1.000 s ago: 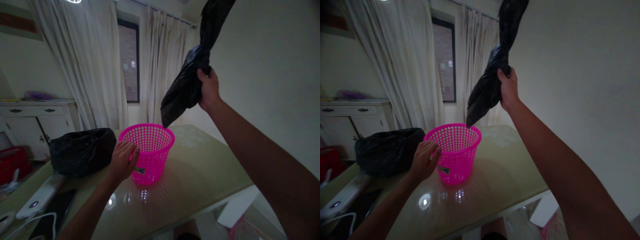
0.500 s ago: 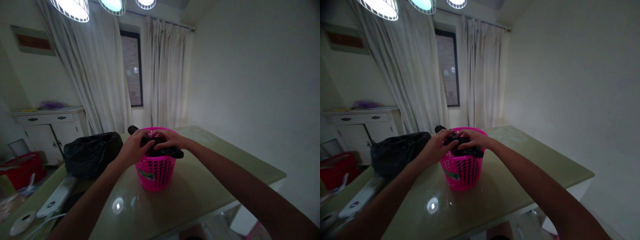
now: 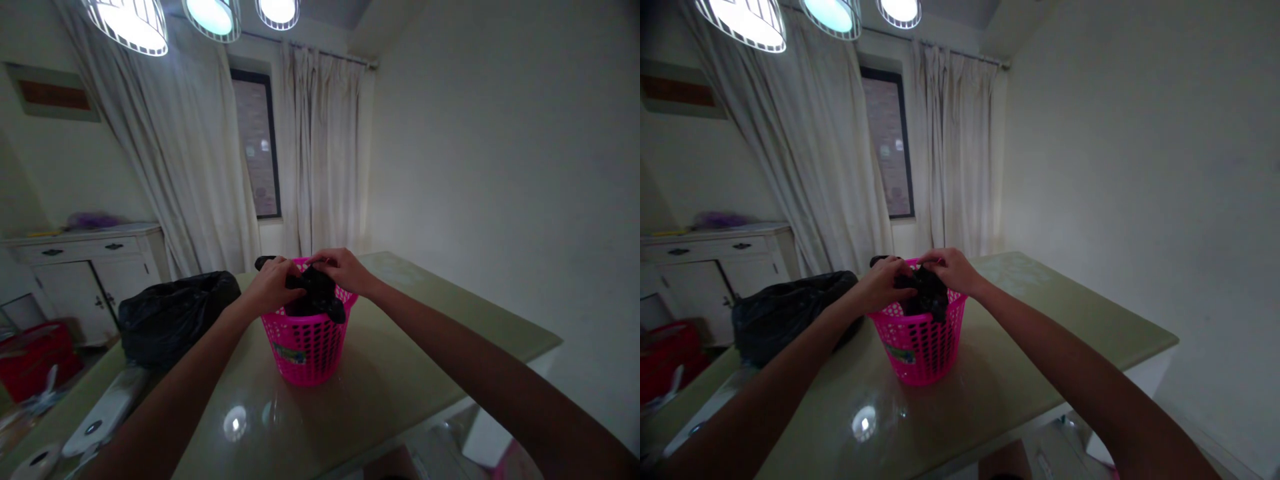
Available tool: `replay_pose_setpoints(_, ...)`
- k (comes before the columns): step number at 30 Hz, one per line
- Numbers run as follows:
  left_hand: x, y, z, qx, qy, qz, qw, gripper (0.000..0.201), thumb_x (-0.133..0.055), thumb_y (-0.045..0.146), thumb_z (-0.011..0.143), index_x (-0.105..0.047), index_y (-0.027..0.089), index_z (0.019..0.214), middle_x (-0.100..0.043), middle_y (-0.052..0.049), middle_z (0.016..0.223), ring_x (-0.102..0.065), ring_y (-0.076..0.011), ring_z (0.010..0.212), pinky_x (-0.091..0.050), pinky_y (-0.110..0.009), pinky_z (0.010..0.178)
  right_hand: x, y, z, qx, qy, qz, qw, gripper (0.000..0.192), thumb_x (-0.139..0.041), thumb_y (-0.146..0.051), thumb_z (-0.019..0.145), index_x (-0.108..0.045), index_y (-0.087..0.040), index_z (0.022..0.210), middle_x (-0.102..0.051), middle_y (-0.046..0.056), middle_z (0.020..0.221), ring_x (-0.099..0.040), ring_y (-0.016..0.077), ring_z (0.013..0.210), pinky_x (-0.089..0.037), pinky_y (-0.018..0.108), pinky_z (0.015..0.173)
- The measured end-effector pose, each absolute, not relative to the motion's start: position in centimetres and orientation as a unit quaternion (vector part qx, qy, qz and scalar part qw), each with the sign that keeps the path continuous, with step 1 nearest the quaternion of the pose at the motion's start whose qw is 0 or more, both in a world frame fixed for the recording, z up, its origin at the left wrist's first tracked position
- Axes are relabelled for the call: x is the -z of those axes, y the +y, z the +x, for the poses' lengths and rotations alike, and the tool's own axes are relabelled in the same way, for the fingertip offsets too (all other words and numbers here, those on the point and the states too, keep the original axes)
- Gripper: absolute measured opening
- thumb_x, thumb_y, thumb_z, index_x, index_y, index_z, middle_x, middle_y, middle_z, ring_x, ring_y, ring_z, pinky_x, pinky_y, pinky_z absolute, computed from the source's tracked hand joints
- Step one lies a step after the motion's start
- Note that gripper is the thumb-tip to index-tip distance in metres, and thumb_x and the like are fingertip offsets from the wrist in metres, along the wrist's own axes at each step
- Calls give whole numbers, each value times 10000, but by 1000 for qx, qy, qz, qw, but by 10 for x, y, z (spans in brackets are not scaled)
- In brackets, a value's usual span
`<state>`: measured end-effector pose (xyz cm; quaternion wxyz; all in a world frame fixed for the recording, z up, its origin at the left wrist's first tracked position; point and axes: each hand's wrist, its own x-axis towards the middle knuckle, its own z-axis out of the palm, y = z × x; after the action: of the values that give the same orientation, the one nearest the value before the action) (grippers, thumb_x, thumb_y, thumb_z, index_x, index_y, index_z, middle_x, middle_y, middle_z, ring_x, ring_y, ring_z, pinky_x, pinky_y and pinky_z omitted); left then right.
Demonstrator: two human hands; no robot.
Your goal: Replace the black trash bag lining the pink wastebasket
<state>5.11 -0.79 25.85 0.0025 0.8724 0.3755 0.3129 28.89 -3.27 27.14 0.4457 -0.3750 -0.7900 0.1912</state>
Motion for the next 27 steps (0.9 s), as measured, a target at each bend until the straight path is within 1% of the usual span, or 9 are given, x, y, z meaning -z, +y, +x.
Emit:
replay_pose_setpoints(4,-262,-7,56,-264,376,888,28,128,-720,295,851,-793,234,936,-763,-67,943,-723,-271,878,-529,-381,797,-271,-31,289,-206,-813,-371,398,200,-715,-228,961,-858,-191,1095,-776,40,971,-665,157,847,-496,286,793)
replay_pose_setpoints(8,-267,-11,53,-258,378,887,51,177,-615,242,893,-791,243,880,-793,-49,839,-742,-249,812,-506,-346,728,-275,-32,297,-108,-864,-392,297,221,-918,-242,821,-865,-199,1032,-694,17,886,-604,150,795,-442,273,747)
replay_pose_setpoints(11,-269,-8,32,-267,391,880,29,153,-618,268,894,-762,256,844,-790,-49,839,-723,-248,793,-483,-347,716,-278,-34,312,10,-871,-433,231,15,-848,-170,884,-834,-173,889,-671,51,903,-606,171,848,-419,290,783)
replay_pose_setpoints(13,-269,-4,17,-266,415,870,23,145,-617,284,881,-729,260,791,-767,-43,787,-696,-247,739,-473,-351,701,-279,-35,323,42,-860,-467,201,54,-802,-189,931,-820,-170,883,-669,70,924,-595,181,842,-401,302,767)
replay_pose_setpoints(15,-268,-3,10,-267,428,863,35,145,-616,322,881,-718,258,799,-767,-47,788,-702,-253,744,-498,-359,718,-281,-36,327,47,-845,-491,208,74,-789,-217,948,-810,-165,899,-669,84,960,-596,190,853,-403,312,774)
replay_pose_setpoints(18,-267,-7,23,-304,392,863,96,294,-643,478,922,-759,238,1047,-823,-86,1029,-761,-269,927,-557,-373,822,-282,-39,317,25,-841,-471,267,84,-787,-220,953,-784,-151,905,-660,79,977,-611,192,893,-433,316,828)
replay_pose_setpoints(20,-267,-11,37,-302,365,873,116,388,-699,550,902,-773,237,1118,-828,-88,1080,-765,-275,965,-559,-379,836,-283,-40,308,1,-852,-429,301,62,-790,-207,953,-771,-153,927,-658,66,986,-622,186,927,-448,312,862)
replay_pose_setpoints(24,-269,-6,36,-270,391,872,114,231,-782,465,813,-797,249,895,-753,-18,760,-689,-234,729,-469,-340,661,-281,-41,314,5,-856,-432,282,72,-770,-180,963,-751,-150,901,-659,71,1012,-618,183,909,-445,323,856)
replay_pose_setpoints(27,-271,0,21,-323,423,837,128,261,-770,494,794,-758,241,855,-660,11,655,-615,-203,638,-405,-316,594,-280,-42,327,25,-828,-497,260,134,-749,-178,969,-729,-143,841,-675,98,1015,-629,205,906,-459,353,869)
